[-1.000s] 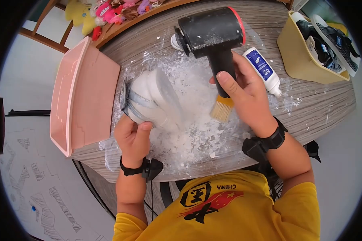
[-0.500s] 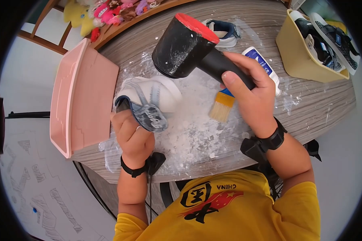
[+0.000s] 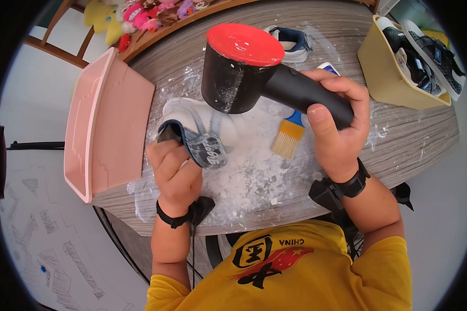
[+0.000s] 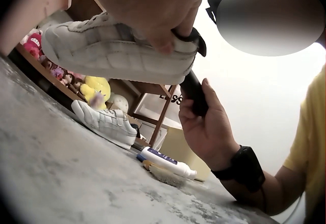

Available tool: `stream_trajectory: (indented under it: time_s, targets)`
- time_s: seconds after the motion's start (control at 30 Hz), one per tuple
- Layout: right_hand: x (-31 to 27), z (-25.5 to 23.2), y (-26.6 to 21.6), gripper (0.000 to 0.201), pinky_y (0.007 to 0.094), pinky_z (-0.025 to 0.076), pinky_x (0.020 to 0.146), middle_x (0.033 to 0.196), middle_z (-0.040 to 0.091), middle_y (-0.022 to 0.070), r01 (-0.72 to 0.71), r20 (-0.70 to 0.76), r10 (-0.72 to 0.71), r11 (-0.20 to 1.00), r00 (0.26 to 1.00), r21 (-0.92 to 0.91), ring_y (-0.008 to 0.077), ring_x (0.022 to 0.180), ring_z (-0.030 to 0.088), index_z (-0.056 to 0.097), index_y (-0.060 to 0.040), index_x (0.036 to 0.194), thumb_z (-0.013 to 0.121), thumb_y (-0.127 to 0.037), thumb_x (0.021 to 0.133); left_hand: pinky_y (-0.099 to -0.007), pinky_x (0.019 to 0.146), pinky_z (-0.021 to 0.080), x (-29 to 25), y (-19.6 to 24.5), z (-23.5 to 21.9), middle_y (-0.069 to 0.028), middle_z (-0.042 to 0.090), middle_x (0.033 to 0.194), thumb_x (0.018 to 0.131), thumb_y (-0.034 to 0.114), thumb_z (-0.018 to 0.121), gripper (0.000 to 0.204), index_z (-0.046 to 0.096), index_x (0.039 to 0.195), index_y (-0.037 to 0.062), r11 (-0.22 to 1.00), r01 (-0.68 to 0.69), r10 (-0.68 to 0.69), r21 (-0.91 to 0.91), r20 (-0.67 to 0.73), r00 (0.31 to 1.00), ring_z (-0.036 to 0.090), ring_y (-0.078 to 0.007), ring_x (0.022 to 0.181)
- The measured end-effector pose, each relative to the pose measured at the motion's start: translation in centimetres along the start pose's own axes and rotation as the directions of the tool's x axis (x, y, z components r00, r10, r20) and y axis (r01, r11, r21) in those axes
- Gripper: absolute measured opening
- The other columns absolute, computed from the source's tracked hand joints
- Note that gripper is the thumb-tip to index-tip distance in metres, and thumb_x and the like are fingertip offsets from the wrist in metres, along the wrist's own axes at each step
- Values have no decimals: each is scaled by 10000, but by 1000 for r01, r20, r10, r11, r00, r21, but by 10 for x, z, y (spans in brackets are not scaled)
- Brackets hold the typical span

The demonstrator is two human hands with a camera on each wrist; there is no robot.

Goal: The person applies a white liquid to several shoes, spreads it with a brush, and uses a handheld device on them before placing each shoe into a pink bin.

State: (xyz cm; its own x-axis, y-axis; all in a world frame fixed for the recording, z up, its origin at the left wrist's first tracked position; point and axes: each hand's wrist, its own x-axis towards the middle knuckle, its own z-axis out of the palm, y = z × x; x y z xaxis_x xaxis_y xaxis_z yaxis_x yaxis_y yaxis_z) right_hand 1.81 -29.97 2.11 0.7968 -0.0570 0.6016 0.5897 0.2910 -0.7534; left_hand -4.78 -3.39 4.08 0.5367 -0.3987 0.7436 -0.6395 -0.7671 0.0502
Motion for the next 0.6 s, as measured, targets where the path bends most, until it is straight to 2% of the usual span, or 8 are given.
stream_trajectory:
  time_s: [0.07,0.2,0.3,0.33,0.43,0.5,0.57,0.6]
  targets:
    - [0,-1,-1,383,359,484,948,1198,610,224,0,14,0,1000,1000,-18,234,1072,604,480,-26,1159,718,-139,880,-381,767,384,-3,-3,3,-8,635,907,598,67,693,277,705,873,93,998,54,-54,-27,-18,998,547,-219,881]
    - [1,-3,-4,389,364,486,935,1169,611,216,127,124,-103,971,987,-203,243,1057,606,491,-21,1143,731,-123,854,-386,767,390,-5,-7,10,-47,609,884,631,1,712,267,689,893,47,983,162,-168,-83,-72,983,544,-255,861]
    - [3,-1,-8,398,368,491,921,1155,610,209,216,225,-158,941,961,-261,255,1047,608,511,-17,1137,749,-98,828,-392,764,399,-6,-9,10,-69,600,882,669,-18,732,260,682,921,29,971,221,-228,-88,-82,970,540,-271,847]
    - [4,-1,-10,402,370,492,917,1155,610,207,237,265,-163,930,950,-279,259,1045,608,518,-17,1137,755,-89,821,-363,799,435,-7,-9,8,-102,630,934,768,-54,706,199,687,961,-12,958,263,-273,-117,-78,959,539,-295,871]
    - [4,5,-10,454,369,511,885,1145,613,198,308,363,-187,899,913,-311,277,1002,626,572,-13,1134,815,-78,755,-354,722,417,0,-8,5,-90,585,843,738,-4,752,161,671,876,-8,914,363,-383,-179,-86,920,509,-284,811]
    - [7,8,-13,479,366,522,868,1139,615,195,369,461,-184,859,868,-354,281,983,635,593,-10,1132,839,-87,728,-337,694,399,-2,-8,5,-91,544,790,778,14,750,119,657,846,-19,875,434,-461,-214,-96,882,474,-275,773]
    - [6,13,-13,475,363,533,843,1141,619,178,340,480,-148,876,865,-343,271,964,645,658,-14,1134,850,-77,703,-341,685,389,-4,-6,2,-90,521,768,794,15,741,107,651,838,-20,809,527,-563,-261,-82,823,458,-273,760]
    - [5,13,-11,466,364,534,843,1144,619,174,332,498,-132,881,857,-336,265,968,644,672,-18,1134,847,-74,706,-319,653,372,-6,-9,6,-76,505,765,829,31,731,105,660,878,-28,805,490,-552,-334,-124,824,439,-231,726]
